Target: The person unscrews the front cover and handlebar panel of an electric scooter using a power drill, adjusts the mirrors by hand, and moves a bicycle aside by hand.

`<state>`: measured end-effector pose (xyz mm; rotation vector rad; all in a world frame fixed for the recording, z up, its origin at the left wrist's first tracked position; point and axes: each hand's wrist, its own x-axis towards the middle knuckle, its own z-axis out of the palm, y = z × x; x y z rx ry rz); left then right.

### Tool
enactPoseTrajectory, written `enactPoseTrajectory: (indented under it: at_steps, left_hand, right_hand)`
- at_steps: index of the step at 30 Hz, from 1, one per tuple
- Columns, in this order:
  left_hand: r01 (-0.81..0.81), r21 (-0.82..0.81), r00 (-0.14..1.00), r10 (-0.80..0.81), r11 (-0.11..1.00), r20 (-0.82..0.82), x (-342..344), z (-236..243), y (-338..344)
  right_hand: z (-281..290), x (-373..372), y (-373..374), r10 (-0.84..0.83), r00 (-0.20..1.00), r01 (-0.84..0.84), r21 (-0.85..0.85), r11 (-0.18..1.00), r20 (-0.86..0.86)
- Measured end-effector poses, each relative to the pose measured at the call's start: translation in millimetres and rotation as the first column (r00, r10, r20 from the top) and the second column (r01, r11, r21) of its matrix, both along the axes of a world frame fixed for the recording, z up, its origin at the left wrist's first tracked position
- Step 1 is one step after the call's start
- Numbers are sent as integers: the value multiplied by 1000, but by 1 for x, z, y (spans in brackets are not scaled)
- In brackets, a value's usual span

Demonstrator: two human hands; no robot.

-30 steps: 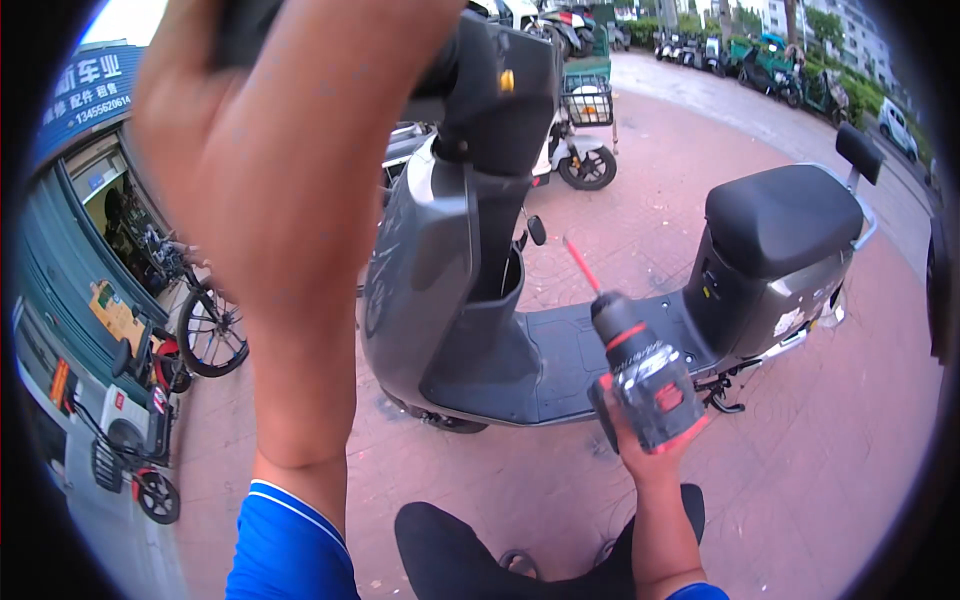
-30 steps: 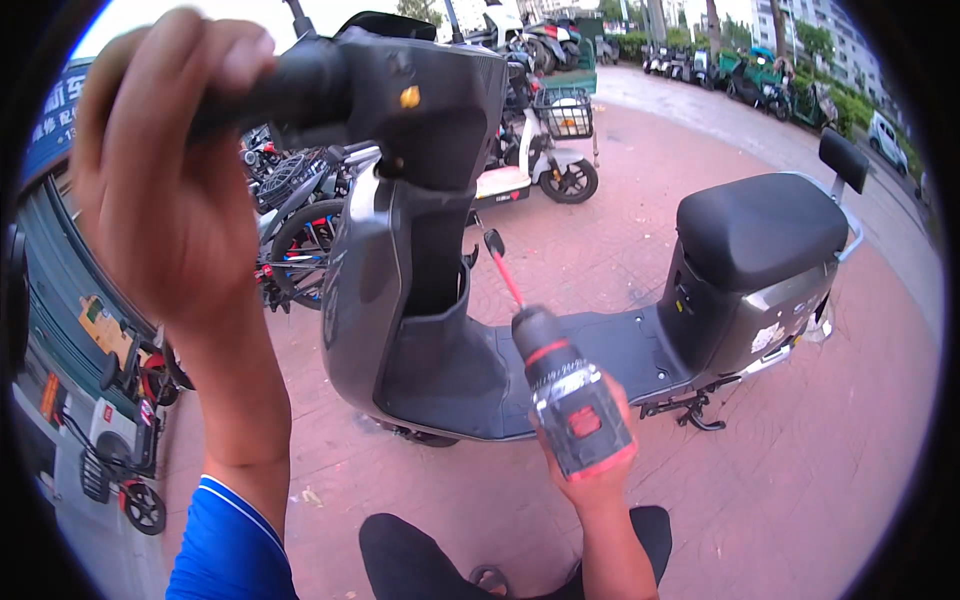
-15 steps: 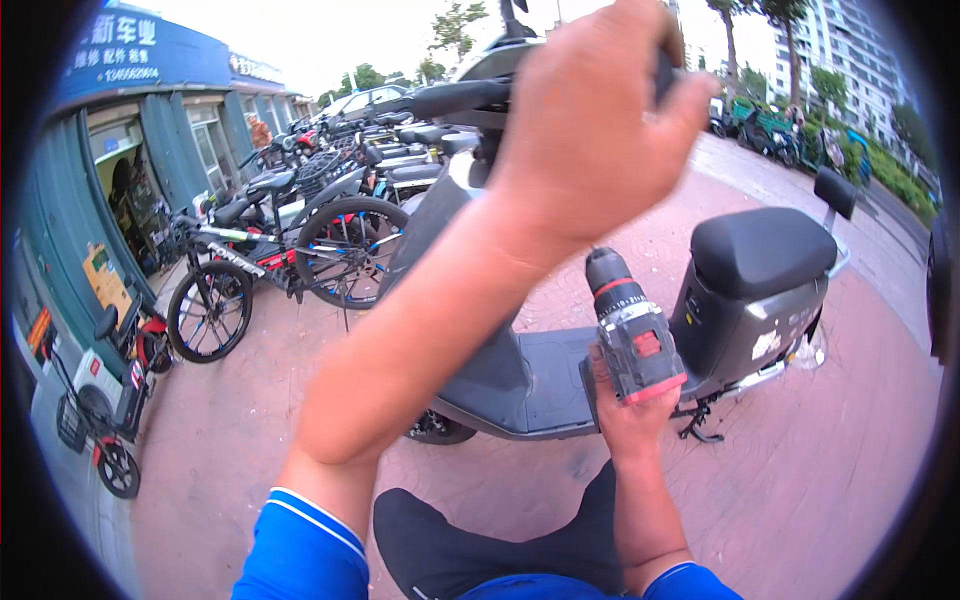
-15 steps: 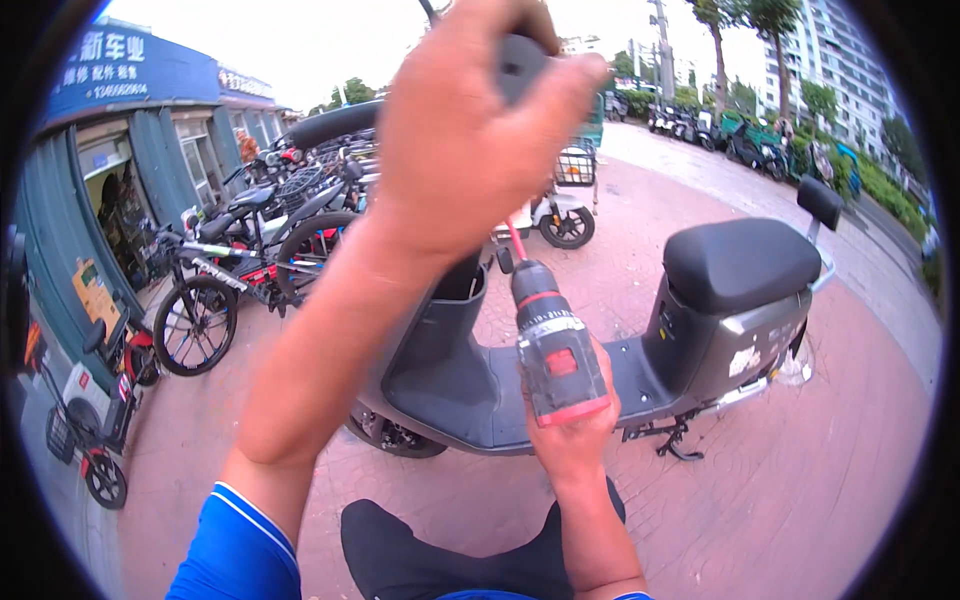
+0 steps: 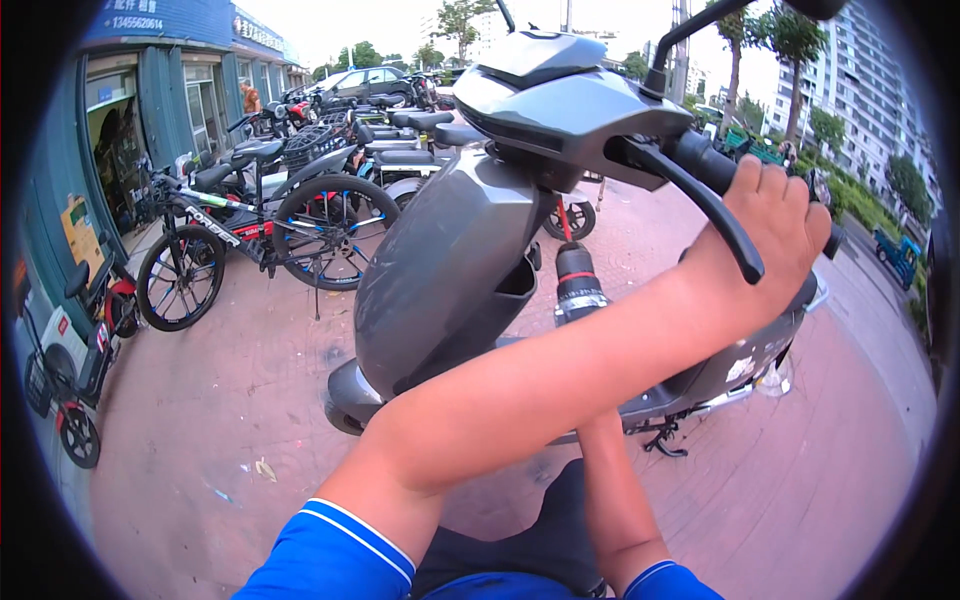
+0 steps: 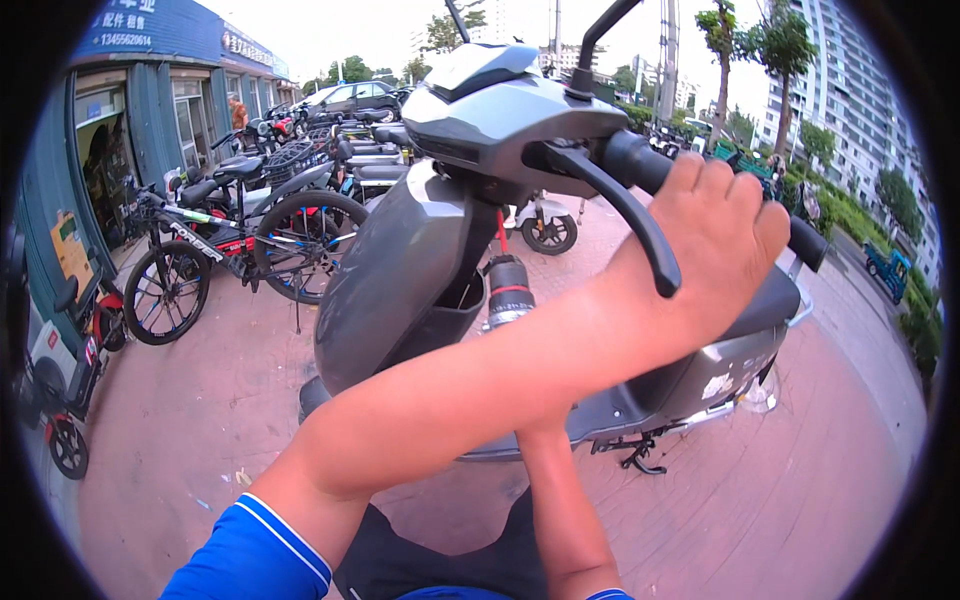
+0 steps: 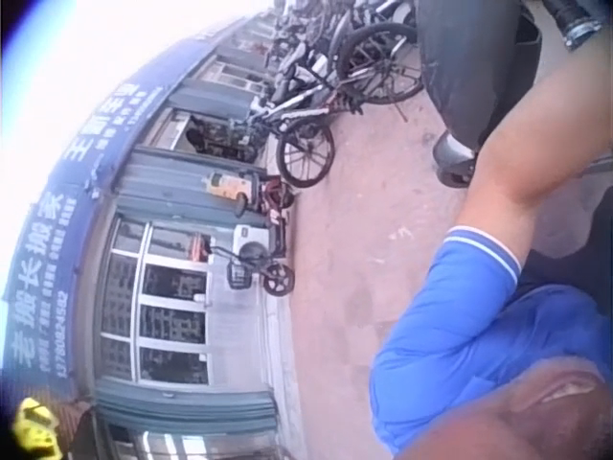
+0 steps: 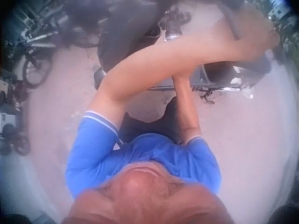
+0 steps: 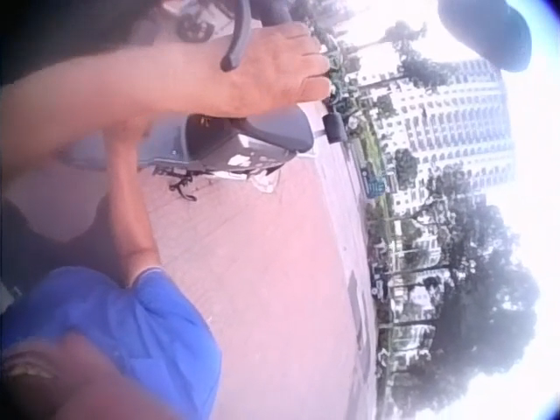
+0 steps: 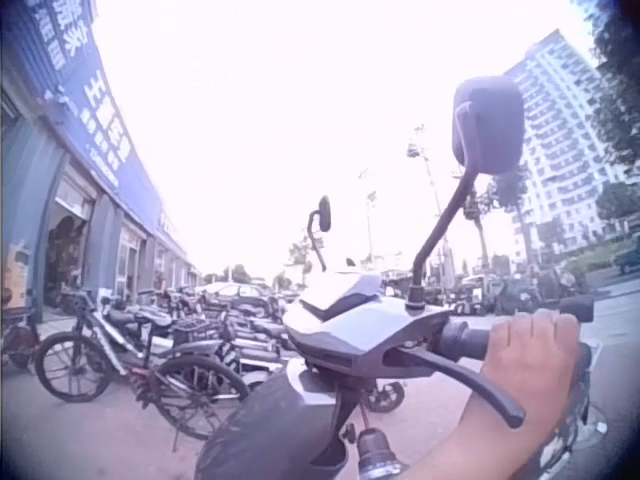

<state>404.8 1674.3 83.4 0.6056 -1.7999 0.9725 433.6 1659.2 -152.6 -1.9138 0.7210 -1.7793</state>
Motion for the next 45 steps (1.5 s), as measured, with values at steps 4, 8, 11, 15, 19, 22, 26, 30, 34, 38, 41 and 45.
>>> enactPoseTrajectory:
  at_steps: [4,8,11,15,19,22,26,30,34,38,41,45]
  left_hand:
    - [47,31,997,-49,998,58,6,0,2]
    - [84,14,995,-85,996,43,3,-3,1]
    - [88,7,996,-88,996,26,-1,-4,-1]
    - [118,-91,993,-118,989,-3,-1,-5,-4]
    - [114,-85,993,-115,990,3,-2,-5,-4]
    - [97,-87,995,-98,991,-4,-4,-6,-4]
    - [146,-80,989,-146,986,3,-4,-5,-6]
    - [152,-66,988,-151,986,21,-1,-4,-5]
    - [139,-34,990,-138,990,31,0,-4,-4]
    - [144,-36,989,-143,989,29,0,-4,-4]
    - [147,-28,989,-146,989,26,0,-4,-5]
    - [132,-29,991,-131,991,27,-1,-5,-4]
  right_hand:
    - [1,5,-11,129,992,-128,116,985,4]
    - [1,10,-17,213,977,-213,199,957,19]
    - [4,8,-21,291,956,-291,247,924,35]
    - [8,4,-26,389,918,-395,251,884,74]
    - [2,3,-27,363,929,-370,259,892,78]
    - [0,4,-27,356,931,-365,262,893,83]
    - [-3,1,-27,333,939,-345,264,901,89]
    - [-4,3,-26,326,940,-341,265,902,102]
    - [-6,5,-24,314,943,-331,265,906,107]
    - [-10,5,-24,306,945,-325,259,910,114]
    - [-13,5,-25,299,947,-320,260,911,118]
    - [-13,7,-23,304,944,-328,252,911,129]
